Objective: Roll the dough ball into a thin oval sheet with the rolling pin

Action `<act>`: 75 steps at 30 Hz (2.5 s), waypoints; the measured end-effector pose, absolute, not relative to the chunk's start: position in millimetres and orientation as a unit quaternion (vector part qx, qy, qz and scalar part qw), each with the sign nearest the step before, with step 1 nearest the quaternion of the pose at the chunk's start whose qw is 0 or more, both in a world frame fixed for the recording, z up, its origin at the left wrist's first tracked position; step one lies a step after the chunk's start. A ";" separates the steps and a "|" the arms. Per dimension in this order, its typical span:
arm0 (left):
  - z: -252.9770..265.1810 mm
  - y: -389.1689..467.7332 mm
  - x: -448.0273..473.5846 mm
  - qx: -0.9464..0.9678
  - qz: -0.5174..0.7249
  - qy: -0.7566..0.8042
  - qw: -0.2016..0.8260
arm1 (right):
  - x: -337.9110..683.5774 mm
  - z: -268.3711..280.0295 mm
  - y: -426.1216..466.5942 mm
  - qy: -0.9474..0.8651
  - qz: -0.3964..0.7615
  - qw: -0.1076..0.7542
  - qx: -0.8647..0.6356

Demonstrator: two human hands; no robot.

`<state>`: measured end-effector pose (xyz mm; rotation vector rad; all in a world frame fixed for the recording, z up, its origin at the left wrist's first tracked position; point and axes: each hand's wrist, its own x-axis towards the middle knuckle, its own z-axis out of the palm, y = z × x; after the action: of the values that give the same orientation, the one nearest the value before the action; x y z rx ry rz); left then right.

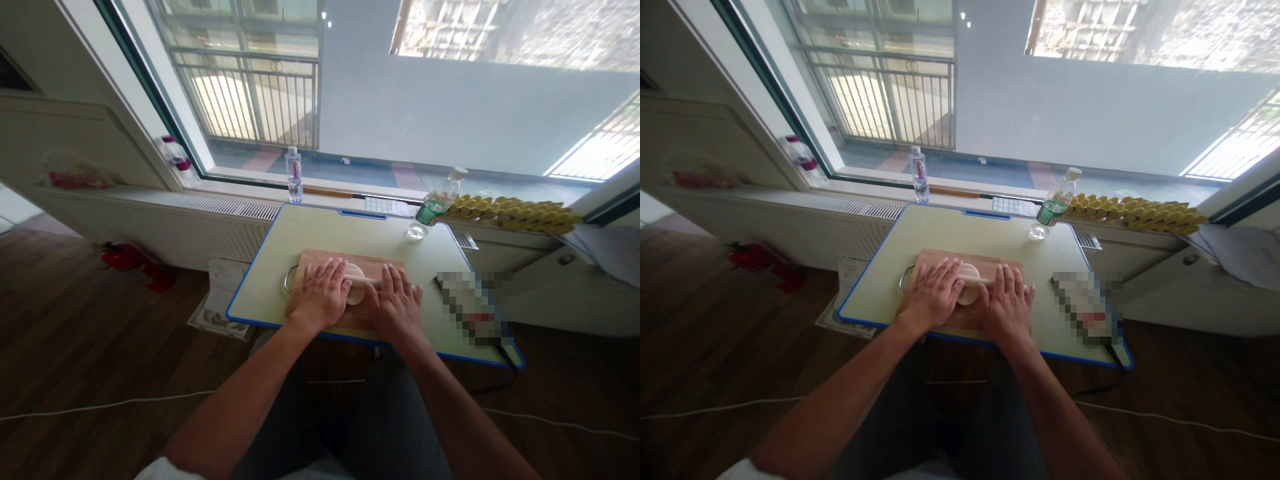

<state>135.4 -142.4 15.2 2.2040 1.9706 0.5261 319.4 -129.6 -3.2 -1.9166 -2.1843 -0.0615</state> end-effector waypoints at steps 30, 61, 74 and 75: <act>27.2 -113.4 130.0 0.732 0.146 0.660 0.079 | 305.5 14.5 -99.2 -0.734 -0.001 0.103 -0.671; 16.7 -131.3 127.6 0.733 0.165 0.657 0.055 | 306.2 13.9 -106.0 -0.749 -0.008 0.117 -0.652; 13.0 -112.2 122.4 0.732 0.161 0.660 0.050 | 301.1 19.7 -83.5 -0.761 -0.012 0.102 -0.641; 12.2 -104.8 121.3 0.731 0.158 0.662 0.045 | 299.5 21.7 -77.3 -0.764 -0.013 0.102 -0.637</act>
<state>121.3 -104.8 12.2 2.2338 2.0221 0.4837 299.5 -77.3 21.7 -1.8802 -2.2558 -0.0381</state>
